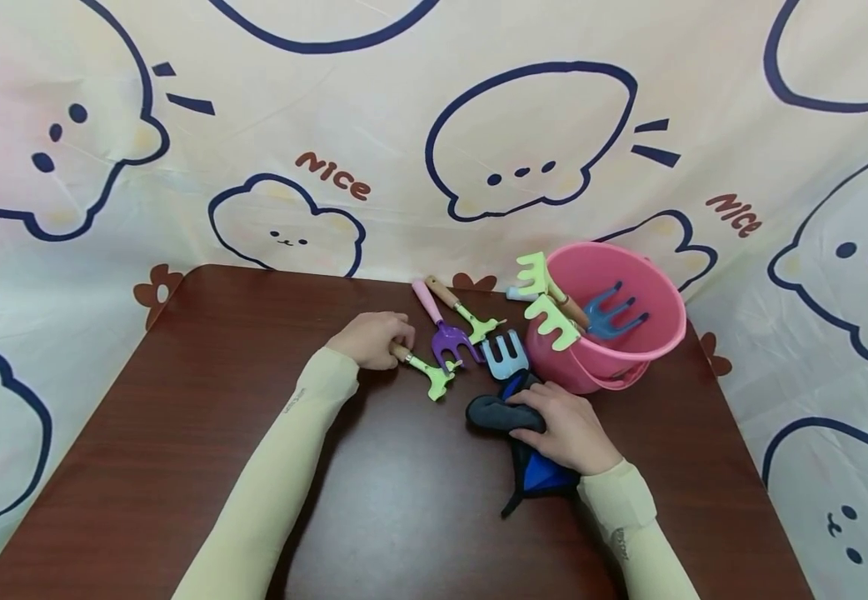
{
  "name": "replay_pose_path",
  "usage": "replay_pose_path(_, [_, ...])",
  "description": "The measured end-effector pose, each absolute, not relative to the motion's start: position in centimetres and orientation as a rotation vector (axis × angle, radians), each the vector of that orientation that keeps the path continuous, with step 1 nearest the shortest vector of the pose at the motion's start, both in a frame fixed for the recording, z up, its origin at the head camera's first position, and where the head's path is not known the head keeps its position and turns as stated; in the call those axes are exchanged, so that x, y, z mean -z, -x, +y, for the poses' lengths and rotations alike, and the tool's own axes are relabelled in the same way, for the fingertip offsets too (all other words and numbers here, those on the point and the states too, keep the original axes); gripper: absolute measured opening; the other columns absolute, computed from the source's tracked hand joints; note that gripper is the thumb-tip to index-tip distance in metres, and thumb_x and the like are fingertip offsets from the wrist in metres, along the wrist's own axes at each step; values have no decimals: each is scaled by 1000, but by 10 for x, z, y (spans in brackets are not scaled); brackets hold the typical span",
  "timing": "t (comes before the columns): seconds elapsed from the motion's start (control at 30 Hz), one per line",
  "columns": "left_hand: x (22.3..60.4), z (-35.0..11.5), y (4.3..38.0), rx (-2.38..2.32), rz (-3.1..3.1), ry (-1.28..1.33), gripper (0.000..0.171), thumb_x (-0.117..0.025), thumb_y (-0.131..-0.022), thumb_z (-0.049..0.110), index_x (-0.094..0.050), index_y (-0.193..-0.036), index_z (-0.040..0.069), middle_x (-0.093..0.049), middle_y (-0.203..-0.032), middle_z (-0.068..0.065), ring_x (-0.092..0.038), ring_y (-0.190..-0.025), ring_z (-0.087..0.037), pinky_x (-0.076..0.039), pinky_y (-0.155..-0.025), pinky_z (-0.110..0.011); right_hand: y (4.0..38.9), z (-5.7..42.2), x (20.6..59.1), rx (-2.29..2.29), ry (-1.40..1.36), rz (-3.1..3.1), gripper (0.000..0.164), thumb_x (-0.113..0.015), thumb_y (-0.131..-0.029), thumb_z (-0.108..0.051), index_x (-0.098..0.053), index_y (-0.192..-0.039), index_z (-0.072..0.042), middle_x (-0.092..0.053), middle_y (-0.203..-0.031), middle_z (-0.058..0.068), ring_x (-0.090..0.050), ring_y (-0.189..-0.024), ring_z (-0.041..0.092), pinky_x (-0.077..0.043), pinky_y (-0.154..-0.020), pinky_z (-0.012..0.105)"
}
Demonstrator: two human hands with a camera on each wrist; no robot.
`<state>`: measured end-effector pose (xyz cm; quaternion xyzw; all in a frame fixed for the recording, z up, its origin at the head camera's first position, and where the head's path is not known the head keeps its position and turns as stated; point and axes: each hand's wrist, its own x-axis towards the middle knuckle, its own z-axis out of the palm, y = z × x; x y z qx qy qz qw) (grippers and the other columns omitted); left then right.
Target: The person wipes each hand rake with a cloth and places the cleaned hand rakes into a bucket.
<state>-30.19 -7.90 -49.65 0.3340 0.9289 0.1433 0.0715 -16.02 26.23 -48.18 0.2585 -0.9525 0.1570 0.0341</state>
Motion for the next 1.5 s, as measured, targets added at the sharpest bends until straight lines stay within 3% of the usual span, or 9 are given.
replay_pose_path(0.1, [500,-86,289,-511,2811,-1029,20,-72,-80,11,-62,-75,27,-70,-105,3,-68,-95,-17,-49,-73,-33,159,261,482,-483,-787,-2937,44,-92,-78,-32,-75,-118,-23,-71,-101,-3,-59,-91,15,-53,-71,37])
replay_pose_path(0.2, [503,-90,277,-564,2824,-1049,16,-69,-79,14,-60,-76,27,-54,-82,8,-49,-66,-11,-38,-62,-29,159,261,483,-481,-780,-2944,44,-92,-78,-32,-75,-118,-24,-71,-101,-3,-60,-91,15,-53,-71,37])
replay_pose_path(0.6, [489,-100,237,-1175,2429,-864,23,-70,-101,33,-57,-86,22,-37,-66,9,-41,-61,-8,-40,-63,-26,164,262,479,-669,-760,-2855,31,-82,-90,-24,-74,-120,-19,-76,-98,-2,-64,-81,13,-59,-76,40])
replay_pose_path(0.77, [490,-98,217,-1434,2221,-785,24,-58,-108,32,-57,-98,10,-41,-69,3,-40,-60,-12,-38,-58,-27,159,258,463,-1007,-715,-2705,43,-69,-100,-12,-61,-142,-18,-76,-104,-1,-67,-82,8,-59,-80,32])
replay_pose_path(1.0, [485,-86,201,-1695,1930,-767,27,-49,-111,35,-56,-106,9,-41,-68,-3,-36,-45,-15,-32,-43,-22,137,231,414,-1324,-748,-2372,67,-57,-96,12,-42,-158,-11,-48,-158,16,-48,-143,11,-34,-118,19])
replay_pose_path(1.1, [483,-81,198,-1775,1853,-780,30,-48,-111,34,-55,-107,6,-40,-68,-4,-34,-43,-16,-31,-41,-22,138,222,400,-1368,-690,-2340,75,-54,-94,14,-34,-162,-13,-42,-162,17,-41,-148,8,-31,-119,19])
replay_pose_path(1.23, [480,-75,196,-1789,1827,-807,32,-47,-111,33,-55,-109,3,-41,-68,-1,-34,-44,-15,-31,-41,-22,140,220,389,-1233,-652,-2401,65,-48,-94,12,-56,-150,-20,-63,-144,6,-62,-110,4,-46,-91,17])
replay_pose_path(1.33, [477,-72,194,-1800,1832,-830,29,-47,-112,32,-55,-107,4,-41,-67,0,-34,-44,-14,-31,-40,-22,140,224,385,-1135,-631,-2389,55,-48,-92,8,-68,-135,-19,-72,-103,2,-51,-69,5,-41,-66,22])
replay_pose_path(1.5, [470,-69,188,-1882,1804,-848,33,-48,-112,28,-53,-108,-4,-41,-67,-1,-34,-45,-15,-31,-40,-24,139,221,384,-1236,-541,-2339,53,-74,-86,1,-61,-136,-13,-68,-105,6,-58,-84,7,-47,-71,19])
